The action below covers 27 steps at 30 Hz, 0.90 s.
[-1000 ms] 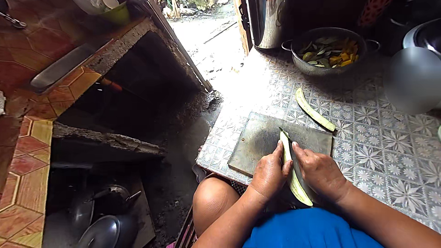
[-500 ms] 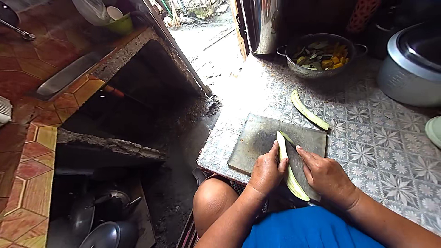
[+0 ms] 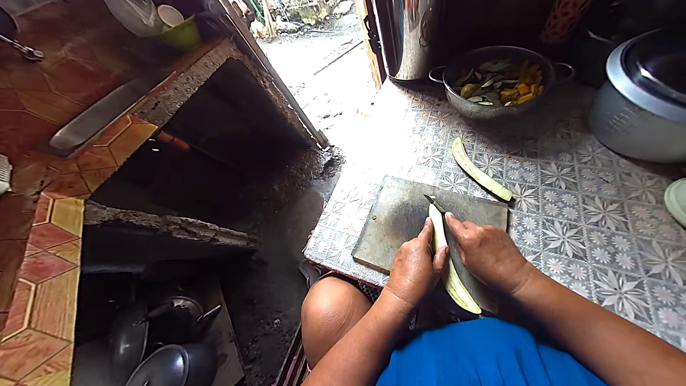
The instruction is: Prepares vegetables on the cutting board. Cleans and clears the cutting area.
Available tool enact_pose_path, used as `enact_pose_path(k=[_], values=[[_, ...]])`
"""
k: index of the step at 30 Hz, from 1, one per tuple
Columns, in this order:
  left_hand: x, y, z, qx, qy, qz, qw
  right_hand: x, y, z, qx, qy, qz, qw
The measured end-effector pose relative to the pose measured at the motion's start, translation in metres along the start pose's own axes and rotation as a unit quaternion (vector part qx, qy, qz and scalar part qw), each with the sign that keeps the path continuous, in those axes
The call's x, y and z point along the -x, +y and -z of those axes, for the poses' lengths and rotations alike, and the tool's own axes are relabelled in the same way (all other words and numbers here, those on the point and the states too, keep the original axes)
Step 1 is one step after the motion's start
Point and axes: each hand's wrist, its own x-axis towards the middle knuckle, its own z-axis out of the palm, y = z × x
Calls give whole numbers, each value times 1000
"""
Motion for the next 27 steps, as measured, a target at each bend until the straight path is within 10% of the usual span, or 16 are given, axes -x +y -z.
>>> enact_pose_path(k=[27], values=[[5, 3, -5, -24, 37, -18, 999, 37, -17, -10, 61, 129, 14, 990]])
